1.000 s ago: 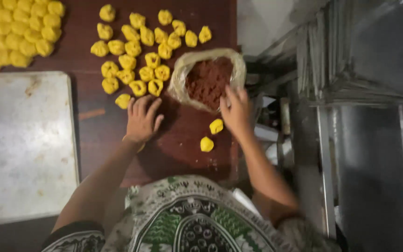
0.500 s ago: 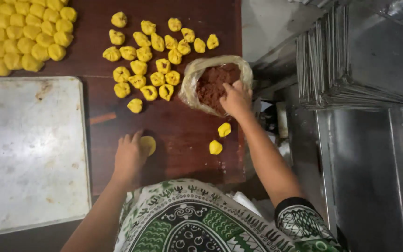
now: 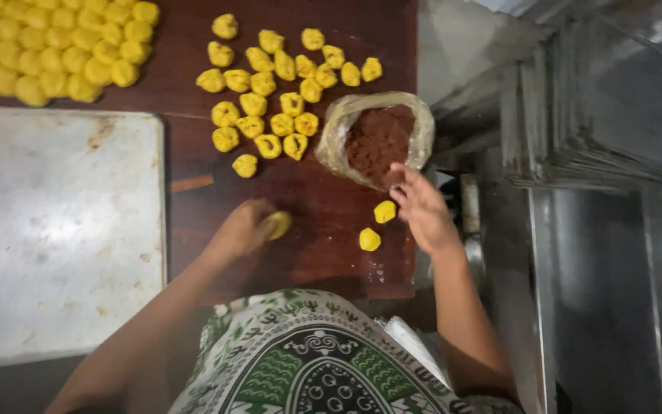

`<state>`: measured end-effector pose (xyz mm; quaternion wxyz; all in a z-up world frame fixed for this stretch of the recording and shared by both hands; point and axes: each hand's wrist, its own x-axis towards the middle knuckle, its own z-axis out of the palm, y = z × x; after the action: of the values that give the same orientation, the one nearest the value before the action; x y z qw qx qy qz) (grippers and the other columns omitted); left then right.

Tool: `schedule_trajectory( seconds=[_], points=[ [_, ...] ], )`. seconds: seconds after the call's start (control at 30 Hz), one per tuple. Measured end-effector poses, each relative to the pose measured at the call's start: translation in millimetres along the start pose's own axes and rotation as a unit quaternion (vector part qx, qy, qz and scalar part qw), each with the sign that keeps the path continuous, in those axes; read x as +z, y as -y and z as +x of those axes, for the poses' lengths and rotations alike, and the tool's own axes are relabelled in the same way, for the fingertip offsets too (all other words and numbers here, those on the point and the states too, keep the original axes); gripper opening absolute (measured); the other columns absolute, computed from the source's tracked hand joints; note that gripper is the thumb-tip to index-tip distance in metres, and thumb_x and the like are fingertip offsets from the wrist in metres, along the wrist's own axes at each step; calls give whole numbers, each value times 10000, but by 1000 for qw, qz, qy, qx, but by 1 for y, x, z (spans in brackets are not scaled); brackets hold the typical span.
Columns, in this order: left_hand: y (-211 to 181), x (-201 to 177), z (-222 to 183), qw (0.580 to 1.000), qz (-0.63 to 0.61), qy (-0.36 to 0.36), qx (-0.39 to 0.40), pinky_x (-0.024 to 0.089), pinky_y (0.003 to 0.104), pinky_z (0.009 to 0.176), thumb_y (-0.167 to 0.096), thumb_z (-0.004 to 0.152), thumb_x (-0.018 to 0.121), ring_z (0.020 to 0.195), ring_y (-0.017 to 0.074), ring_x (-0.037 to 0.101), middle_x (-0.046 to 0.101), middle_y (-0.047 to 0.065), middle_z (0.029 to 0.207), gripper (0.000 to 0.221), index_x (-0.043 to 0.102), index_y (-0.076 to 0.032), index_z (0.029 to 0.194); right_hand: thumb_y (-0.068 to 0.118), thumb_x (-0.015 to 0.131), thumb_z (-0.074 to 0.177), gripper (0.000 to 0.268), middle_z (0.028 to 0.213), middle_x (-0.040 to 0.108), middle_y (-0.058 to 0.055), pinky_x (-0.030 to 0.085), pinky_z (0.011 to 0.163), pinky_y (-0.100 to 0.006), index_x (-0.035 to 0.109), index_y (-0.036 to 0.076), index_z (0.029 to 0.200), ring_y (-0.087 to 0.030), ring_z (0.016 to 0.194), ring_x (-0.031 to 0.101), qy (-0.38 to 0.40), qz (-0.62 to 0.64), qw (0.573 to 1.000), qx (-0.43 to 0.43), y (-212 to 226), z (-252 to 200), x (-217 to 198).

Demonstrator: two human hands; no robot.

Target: Filling dough balls with a brown paste and shaping them into buns on a work table.

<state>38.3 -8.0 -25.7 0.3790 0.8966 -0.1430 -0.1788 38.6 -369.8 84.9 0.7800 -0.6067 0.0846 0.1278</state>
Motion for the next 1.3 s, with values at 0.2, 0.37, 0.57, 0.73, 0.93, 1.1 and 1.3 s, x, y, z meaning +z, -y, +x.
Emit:
schedule_trajectory(
  seconds=[0.2, 0.37, 0.57, 0.73, 0.93, 1.1, 1.3],
  points=[
    [-68, 37, 26, 882, -460, -85, -50, 576, 338, 870, -183, 994, 645, 963, 182, 698, 732, 84, 1041, 265, 652, -6, 1191, -29, 583, 709, 750, 1611, 387, -148, 256, 1287, -480, 522, 63, 1451, -289, 1560, 318, 78, -410, 870, -262, -1, -35, 71],
    [-128, 29, 15, 696, -713, -22, -83, 597, 299, 887, -164, 948, 689, 983, 135, 713, 725, 55, 1139, 380, 633, -15, 1293, -23, 636, 697, 817, 1626, 167, -249, 159, 1184, -564, 533, 136, 1492, -461, 1506, 151, 108, -678, 682, -253, -8, -40, 73],
    [-111, 66, 13, 738, -672, -47, -28, 590, 296, 802, -56, 959, 733, 904, 146, 705, 731, 106, 1081, 307, 661, 53, 1237, 5, 559, 807, 653, 1708, 292, -165, 215, 1268, -439, 574, -25, 1459, -302, 1606, 222, 298, -11, 954, 27, -34, -16, 7],
    [-108, 50, -1, 723, -679, -109, -63, 596, 300, 751, -83, 982, 675, 855, 148, 709, 739, 89, 1060, 259, 655, 22, 1218, 32, 573, 901, 447, 1412, 576, -145, 411, 1144, -414, 606, 16, 1346, -259, 1326, 534, 167, 99, 980, 32, -34, -19, 12],
    [-106, 48, -12, 760, -646, -75, -26, 599, 311, 872, -24, 956, 648, 1015, 130, 699, 705, 55, 1195, 397, 589, -31, 1349, 37, 681, 945, 362, 1147, 677, -94, 533, 950, -338, 667, 9, 1305, -195, 1031, 659, 67, -226, 968, -86, -55, -25, 65],
    [-76, 58, -18, 745, -652, -111, -81, 578, 391, 930, -55, 1002, 615, 1065, 199, 695, 704, 86, 1210, 418, 592, 19, 1412, -1, 761, 861, 457, 1171, 621, -143, 507, 969, -349, 647, -5, 1304, -273, 1091, 621, 94, -400, 866, -284, -30, -47, 113],
    [-82, 8, -48, 712, -701, 31, 27, 513, 321, 1054, -62, 918, 673, 1263, 143, 598, 599, 13, 1370, 580, 481, -148, 1458, 21, 807, 857, 401, 1150, 634, -123, 532, 934, -337, 697, 17, 1243, -264, 1064, 644, 51, -428, 854, -292, -50, -45, 123]
  ],
)
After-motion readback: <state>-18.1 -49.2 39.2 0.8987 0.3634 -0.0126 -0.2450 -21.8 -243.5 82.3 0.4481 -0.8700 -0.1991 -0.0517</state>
